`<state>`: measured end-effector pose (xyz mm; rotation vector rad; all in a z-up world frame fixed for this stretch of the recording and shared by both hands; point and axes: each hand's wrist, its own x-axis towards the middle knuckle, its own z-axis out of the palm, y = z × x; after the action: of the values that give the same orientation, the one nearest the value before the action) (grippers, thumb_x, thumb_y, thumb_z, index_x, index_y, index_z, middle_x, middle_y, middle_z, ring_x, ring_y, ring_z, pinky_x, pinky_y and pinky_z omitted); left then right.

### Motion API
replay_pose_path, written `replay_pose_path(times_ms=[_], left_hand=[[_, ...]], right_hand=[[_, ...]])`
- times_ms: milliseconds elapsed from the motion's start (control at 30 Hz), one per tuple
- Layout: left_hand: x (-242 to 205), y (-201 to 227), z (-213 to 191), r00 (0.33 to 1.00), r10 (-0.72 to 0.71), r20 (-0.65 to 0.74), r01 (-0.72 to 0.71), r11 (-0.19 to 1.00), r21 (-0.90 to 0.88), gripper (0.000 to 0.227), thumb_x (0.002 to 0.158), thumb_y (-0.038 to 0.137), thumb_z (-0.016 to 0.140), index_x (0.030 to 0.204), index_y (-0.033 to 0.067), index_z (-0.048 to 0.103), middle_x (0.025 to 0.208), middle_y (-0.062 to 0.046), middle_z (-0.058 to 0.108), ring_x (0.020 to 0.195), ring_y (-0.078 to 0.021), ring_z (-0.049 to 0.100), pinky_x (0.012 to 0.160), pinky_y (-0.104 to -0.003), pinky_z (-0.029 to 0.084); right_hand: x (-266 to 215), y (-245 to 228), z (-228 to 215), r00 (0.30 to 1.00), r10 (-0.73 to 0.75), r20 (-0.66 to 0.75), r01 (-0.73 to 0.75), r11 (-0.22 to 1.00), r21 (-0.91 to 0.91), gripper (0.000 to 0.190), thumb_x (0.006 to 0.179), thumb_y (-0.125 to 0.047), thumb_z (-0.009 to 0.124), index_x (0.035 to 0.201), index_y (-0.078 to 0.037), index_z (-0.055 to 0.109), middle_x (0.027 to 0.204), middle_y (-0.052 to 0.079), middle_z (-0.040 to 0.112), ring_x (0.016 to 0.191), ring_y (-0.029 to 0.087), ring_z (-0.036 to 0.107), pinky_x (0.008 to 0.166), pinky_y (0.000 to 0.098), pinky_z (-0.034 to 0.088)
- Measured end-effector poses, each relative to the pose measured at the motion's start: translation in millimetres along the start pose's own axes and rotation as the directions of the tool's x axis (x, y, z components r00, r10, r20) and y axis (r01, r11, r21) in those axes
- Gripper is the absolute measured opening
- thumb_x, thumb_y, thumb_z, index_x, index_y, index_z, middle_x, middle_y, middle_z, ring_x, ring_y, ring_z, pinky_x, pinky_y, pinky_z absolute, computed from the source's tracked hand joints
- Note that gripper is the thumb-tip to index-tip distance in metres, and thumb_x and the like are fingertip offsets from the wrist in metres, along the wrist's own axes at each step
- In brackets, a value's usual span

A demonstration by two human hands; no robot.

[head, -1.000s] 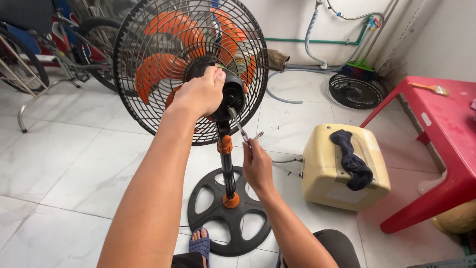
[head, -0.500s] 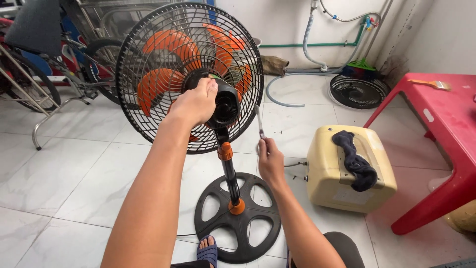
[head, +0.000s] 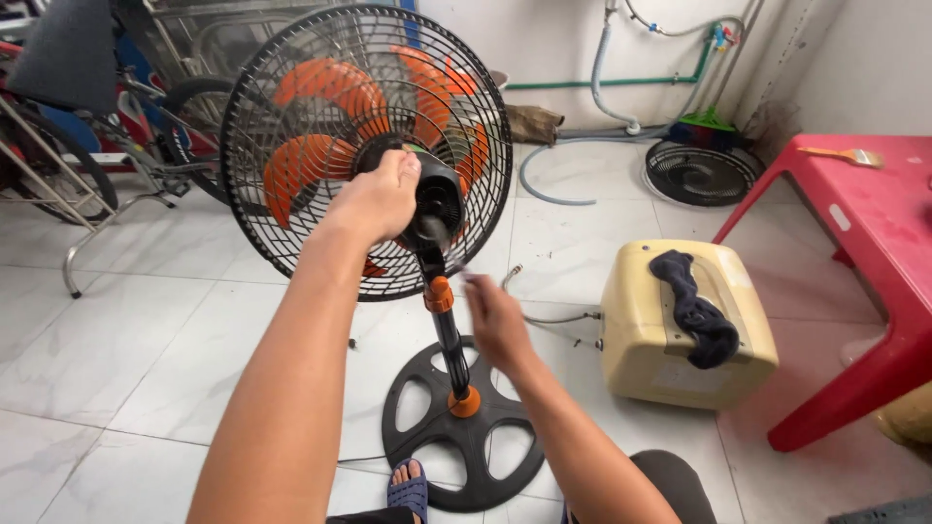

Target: Using a screwdriver to remove screws from the rear motor housing of an electric stand fan.

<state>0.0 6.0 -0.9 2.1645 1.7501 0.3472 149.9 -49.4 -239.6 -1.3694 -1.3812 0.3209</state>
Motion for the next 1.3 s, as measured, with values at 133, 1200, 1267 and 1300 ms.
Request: replay_pose_path(times_ms=[133,1200,1267,1300], left_hand=[[-1.2,-2.2,0.4,1.0,-0.01,-0.003,0.01,1.0,-0.003,0.065,0.102,0.062,0.013,0.155,0.0318,0.033,0.136,-0.025,0.061,0.134,-0.0459,0.052,0.114,-0.058,0.037],[-19.6,2.7,-1.9,1.0,0.025,-0.011,-0.025,0.996,-0.087,0.068,0.101,0.061,0.011,0.153,0.0253,0.036,0.133,-0.026,0.063,0.133,-0.0455,0.053,0.117,-0.056,0.033],[-20.6,1.8,-2.9,1.0,0.007,-0.012,-0.008,0.997,-0.083,0.068,0.101,0.063,0.011,0.153,0.0269,0.036,0.134,-0.026,0.063,0.134,-0.0449,0.052,0.118,-0.055,0.031],[-20.5,1.8,-2.8,1.0,0.016,-0.012,-0.017,0.996,-0.087,0.069,0.1,0.063,0.01,0.153,0.0261,0.035,0.135,-0.026,0.062,0.135,-0.045,0.052,0.119,-0.055,0.031]], right_hand=[[18.3,13.0,0.7,0.998,0.057,-0.024,-0.057,0.998,0.012,0.021,0.109,-0.027,0.048,0.114,-0.013,0.063,0.071,0.024,0.063,0.072,0.048,0.066,0.069,0.057,0.051],[18.2,-32.7,-17.3,0.989,-0.113,0.099,0.122,0.988,-0.098,0.016,0.106,-0.028,0.056,0.104,-0.014,0.063,0.063,0.011,0.061,0.063,0.033,0.066,0.063,0.0473,0.052],[16.0,-30.2,-17.1,0.991,-0.093,0.091,0.097,0.994,-0.04,0.016,0.107,-0.026,0.055,0.105,-0.013,0.064,0.061,0.011,0.06,0.061,0.03,0.065,0.062,0.045,0.052],[16.3,-26.3,-16.1,0.992,-0.068,0.104,0.073,0.997,-0.04,0.018,0.107,-0.025,0.054,0.104,-0.011,0.065,0.06,0.01,0.058,0.058,0.026,0.06,0.059,0.0417,0.049]])
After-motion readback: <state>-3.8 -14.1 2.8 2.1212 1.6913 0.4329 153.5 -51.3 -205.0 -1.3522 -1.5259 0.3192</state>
